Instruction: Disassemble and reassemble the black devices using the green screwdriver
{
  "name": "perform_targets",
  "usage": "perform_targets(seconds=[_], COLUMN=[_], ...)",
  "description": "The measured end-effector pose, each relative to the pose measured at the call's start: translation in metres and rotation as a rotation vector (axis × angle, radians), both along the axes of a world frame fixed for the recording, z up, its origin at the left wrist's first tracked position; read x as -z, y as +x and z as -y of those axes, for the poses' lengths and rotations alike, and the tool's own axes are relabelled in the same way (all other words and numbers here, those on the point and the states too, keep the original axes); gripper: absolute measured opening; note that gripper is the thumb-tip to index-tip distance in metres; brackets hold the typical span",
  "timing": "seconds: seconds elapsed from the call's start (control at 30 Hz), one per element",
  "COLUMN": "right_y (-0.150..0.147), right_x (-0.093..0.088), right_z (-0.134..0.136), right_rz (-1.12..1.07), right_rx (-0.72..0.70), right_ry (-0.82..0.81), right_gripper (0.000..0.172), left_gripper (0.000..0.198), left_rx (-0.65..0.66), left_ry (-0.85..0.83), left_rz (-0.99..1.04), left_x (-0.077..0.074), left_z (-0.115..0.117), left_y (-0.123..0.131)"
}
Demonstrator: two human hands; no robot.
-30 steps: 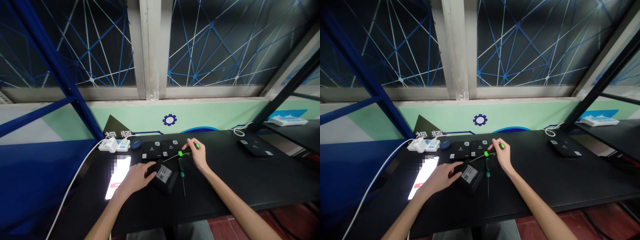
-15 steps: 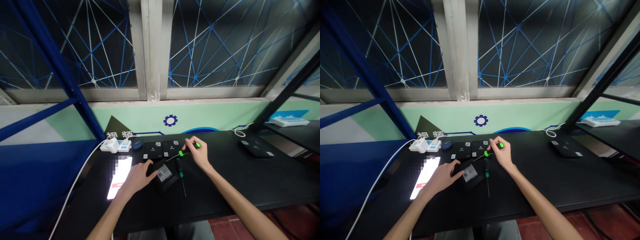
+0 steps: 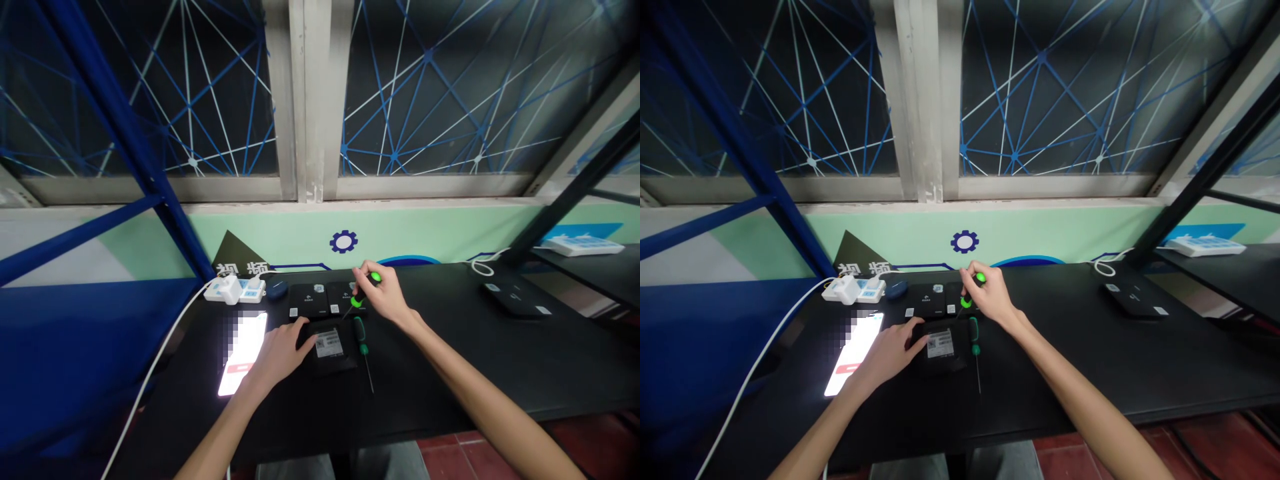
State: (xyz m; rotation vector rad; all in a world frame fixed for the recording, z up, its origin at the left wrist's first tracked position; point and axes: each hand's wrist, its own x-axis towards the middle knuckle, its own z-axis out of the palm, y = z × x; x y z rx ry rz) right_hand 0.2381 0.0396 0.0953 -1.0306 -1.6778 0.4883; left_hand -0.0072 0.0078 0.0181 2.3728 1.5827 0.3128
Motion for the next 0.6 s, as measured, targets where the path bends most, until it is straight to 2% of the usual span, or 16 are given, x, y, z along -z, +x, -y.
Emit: perform_targets(seconds=[0.27, 0.4, 0.6], right_y=[-0.008, -0.011, -0.007], right_x=[-0.010, -0.009, -0.005], right_z=[-0.008, -0.010, -0.012], right_rz=[0.105, 0.079, 0.021], right_rx=[-0.075, -0.129, -0.134], right_ry=[-0.027, -0.055, -0.094], right_gripper=[0.037, 0.035, 0.038], left_gripper=[0.045, 0.046, 0.045], left_rx=[0.006, -0.004, 0.009], left_ry=[-0.025, -0.045, -0.054], left_rz=[0.009, 0.008, 0.020], left_x=[0.002, 0.002, 0.001], left_z=[-0.001, -0.003, -0.004], left_y=[-0.001, -0.001, -0.001])
